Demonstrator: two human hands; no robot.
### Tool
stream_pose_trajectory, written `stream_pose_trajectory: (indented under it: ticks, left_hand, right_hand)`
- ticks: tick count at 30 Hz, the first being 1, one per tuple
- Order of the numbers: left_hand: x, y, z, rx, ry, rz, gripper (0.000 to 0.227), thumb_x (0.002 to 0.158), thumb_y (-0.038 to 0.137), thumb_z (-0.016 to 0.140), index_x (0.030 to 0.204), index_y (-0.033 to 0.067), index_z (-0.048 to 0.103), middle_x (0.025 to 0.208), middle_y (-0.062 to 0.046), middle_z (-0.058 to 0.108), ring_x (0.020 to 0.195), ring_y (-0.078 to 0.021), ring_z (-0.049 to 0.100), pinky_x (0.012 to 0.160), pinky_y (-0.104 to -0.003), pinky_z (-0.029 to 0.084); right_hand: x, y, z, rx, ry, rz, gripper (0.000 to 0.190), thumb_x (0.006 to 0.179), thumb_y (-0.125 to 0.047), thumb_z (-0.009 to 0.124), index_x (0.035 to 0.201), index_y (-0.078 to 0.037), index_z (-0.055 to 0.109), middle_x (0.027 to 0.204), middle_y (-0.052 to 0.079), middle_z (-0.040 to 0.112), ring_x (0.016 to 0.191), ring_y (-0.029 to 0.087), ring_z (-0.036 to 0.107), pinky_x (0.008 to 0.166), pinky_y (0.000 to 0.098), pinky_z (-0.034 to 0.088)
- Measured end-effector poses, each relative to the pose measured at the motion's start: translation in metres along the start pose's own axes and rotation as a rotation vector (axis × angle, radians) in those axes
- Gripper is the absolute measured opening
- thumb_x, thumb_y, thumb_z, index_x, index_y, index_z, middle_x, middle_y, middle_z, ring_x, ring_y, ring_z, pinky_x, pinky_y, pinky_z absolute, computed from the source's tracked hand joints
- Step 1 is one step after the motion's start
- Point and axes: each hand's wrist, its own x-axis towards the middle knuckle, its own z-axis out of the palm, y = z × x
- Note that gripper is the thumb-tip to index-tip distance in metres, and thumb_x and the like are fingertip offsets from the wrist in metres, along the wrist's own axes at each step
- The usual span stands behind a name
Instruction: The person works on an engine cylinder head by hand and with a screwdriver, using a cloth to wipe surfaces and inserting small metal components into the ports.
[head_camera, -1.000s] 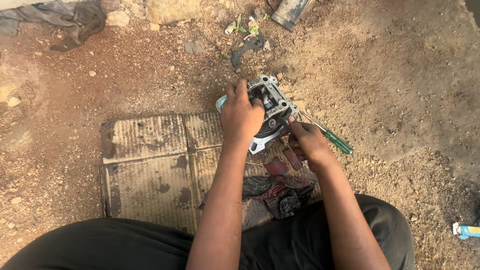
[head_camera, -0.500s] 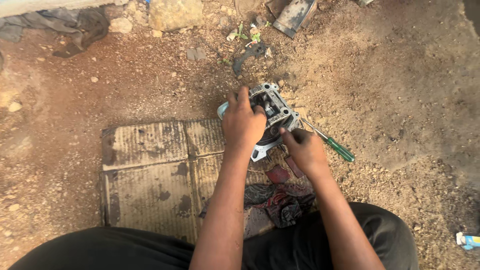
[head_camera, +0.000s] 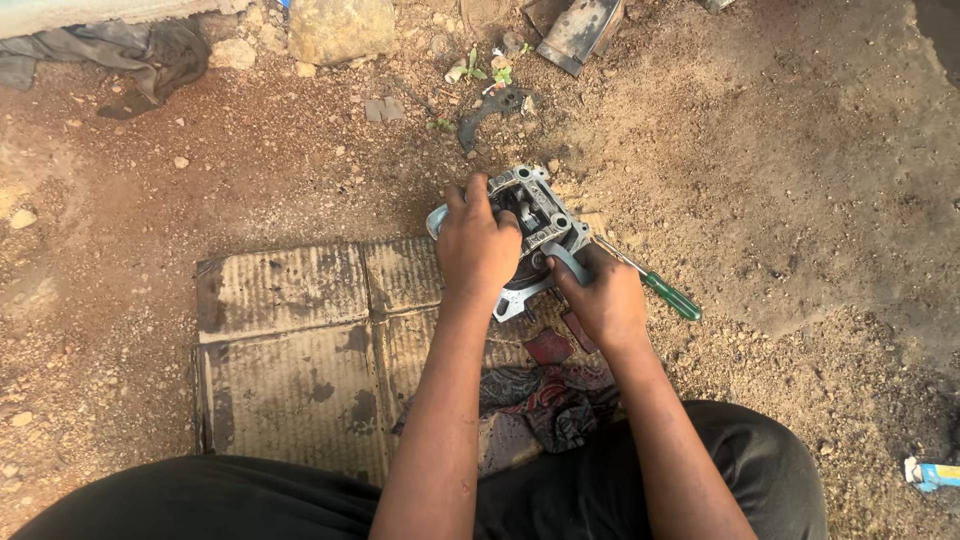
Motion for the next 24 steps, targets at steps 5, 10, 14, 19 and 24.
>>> stream_pose_trajectory:
  ticks: [5,10,14,19,24]
  left_hand:
    - [-0.001,0.001,-0.001,0.013,0.016,0.007,0.061,0.092,0.022,0.063,0.149,0.0158,0.04,0.155,-0.03,0.035,0.127,-0.0441,0.056,0.105,-0.052,0.046]
    - [0.0,0.0,-0.001,-0.007,0.053,0.035,0.059,0.09,0.021,0.064,0.145,0.0158,0.044,0.15,-0.028,0.04,0.123,-0.0443,0.058,0.102,-0.053,0.047]
    - [-0.002,-0.001,-0.002,-0.05,0.028,0.029,0.056,0.089,0.02,0.062,0.143,0.0157,0.047,0.144,-0.022,0.05,0.122,-0.0414,0.061,0.101,-0.052,0.05]
    - [-0.001,0.0,-0.002,-0.028,0.042,0.029,0.059,0.089,0.019,0.063,0.144,0.0154,0.045,0.15,-0.028,0.04,0.122,-0.0437,0.059,0.101,-0.053,0.047]
    - [-0.004,0.002,-0.004,-0.03,0.044,0.029,0.057,0.089,0.02,0.064,0.144,0.0153,0.046,0.151,-0.027,0.042,0.124,-0.0438,0.06,0.101,-0.052,0.05]
  right_hand:
    - [0.008,0.006,0.007,0.184,-0.138,0.146,0.045,0.09,-0.044,0.076,0.08,0.0,0.071,0.062,0.017,0.068,0.057,0.034,0.062,0.056,0.044,0.051]
    - [-0.007,-0.012,0.007,-0.08,0.059,0.071,0.043,0.088,-0.043,0.079,0.084,0.0,0.071,0.06,0.016,0.065,0.052,0.03,0.062,0.053,0.0423,0.049]
    - [-0.006,-0.016,0.006,-0.136,0.087,0.05,0.043,0.086,-0.043,0.081,0.086,-0.001,0.072,0.063,0.015,0.068,0.055,0.03,0.066,0.054,0.0424,0.052]
    - [-0.003,-0.012,0.005,0.075,-0.046,0.258,0.046,0.088,-0.048,0.076,0.087,-0.002,0.073,0.065,0.018,0.07,0.056,0.032,0.069,0.059,0.0438,0.055]
    - [-0.013,-0.014,0.013,-0.105,0.137,0.039,0.042,0.088,-0.044,0.078,0.088,-0.002,0.075,0.069,0.015,0.071,0.057,0.029,0.068,0.055,0.0412,0.053]
